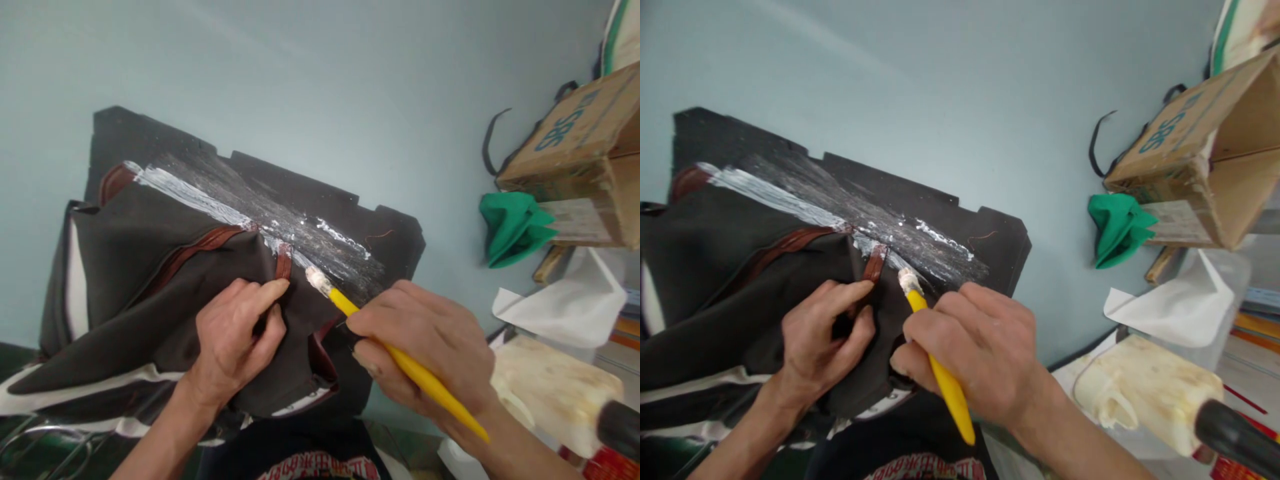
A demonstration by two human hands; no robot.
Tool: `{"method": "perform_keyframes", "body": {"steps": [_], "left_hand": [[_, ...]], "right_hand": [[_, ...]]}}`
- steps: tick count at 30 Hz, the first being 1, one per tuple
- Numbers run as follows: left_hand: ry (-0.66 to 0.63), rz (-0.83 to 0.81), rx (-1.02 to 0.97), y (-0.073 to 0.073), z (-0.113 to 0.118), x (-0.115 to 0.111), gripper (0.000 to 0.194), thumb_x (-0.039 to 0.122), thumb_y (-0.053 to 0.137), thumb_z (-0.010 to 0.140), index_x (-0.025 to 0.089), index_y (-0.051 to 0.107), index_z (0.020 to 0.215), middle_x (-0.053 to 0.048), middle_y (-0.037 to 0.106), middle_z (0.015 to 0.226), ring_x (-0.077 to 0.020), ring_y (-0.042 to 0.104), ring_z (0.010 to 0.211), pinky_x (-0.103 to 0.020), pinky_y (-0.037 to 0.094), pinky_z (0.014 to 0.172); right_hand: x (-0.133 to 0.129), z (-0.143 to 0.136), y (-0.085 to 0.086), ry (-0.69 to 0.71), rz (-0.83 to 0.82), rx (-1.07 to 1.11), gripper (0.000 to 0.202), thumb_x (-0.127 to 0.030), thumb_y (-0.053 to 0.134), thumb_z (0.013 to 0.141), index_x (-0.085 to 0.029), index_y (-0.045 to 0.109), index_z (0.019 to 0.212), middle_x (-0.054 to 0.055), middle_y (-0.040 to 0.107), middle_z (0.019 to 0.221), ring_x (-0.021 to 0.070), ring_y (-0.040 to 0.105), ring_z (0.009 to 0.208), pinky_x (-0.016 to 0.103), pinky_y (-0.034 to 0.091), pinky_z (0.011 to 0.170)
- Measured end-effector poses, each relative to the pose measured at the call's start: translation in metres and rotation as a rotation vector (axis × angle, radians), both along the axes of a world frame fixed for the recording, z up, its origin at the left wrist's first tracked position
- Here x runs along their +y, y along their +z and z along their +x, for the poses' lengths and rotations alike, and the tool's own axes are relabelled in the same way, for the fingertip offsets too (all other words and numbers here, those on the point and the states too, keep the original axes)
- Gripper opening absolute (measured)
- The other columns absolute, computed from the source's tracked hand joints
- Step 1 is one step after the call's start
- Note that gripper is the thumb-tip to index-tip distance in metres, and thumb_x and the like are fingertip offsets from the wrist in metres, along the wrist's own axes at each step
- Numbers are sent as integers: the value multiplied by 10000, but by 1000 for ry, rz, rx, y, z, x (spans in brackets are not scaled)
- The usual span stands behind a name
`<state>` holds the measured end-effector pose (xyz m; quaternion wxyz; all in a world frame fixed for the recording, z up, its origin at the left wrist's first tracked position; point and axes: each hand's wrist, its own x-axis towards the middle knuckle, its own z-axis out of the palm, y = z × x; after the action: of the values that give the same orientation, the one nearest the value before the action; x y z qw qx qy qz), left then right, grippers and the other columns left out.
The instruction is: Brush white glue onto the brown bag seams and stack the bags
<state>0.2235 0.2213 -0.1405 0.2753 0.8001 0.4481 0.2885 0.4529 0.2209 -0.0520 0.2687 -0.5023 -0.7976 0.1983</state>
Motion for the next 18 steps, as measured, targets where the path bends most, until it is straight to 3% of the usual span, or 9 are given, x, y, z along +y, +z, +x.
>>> {"method": "perform_keyframes", "body": {"steps": [2, 5, 12, 18], "left_hand": [[-30, 37, 42, -1, -1, -1, 345, 15, 617, 882, 193, 654, 1174, 36, 552, 709, -144, 484, 596, -292, 414, 585], [-30, 34, 30, 0, -1, -2, 266, 1, 646, 852, 183, 671, 1044, 36, 527, 679, -143, 461, 587, -298, 394, 573], [-22, -12, 2, 4, 3, 1, 165, 37, 637, 859, 190, 663, 915, 43, 573, 633, -129, 500, 545, -281, 403, 538], [-42, -10, -19, 3, 4, 2, 172, 31, 644, 861, 182, 676, 938, 31, 612, 642, -129, 523, 556, -280, 422, 551]], "right_hand": [[-3, 1, -1, -18, -27, -2, 126, -149, 575, 1008, -200, 613, 899, -15, 652, 609, 126, 568, 496, 258, 475, 495], [-10, 4, 2, -97, -33, 22, 137, -140, 556, 1011, -204, 603, 899, -24, 622, 588, 120, 535, 467, 254, 440, 464], [-14, 3, -7, -177, -75, 114, 127, -185, 566, 1024, -229, 622, 919, -9, 736, 715, 121, 631, 531, 245, 510, 528], [-26, 21, 2, -156, -123, 91, 137, -183, 529, 1031, -230, 628, 948, -15, 647, 632, 125, 533, 451, 266, 443, 439]]}}
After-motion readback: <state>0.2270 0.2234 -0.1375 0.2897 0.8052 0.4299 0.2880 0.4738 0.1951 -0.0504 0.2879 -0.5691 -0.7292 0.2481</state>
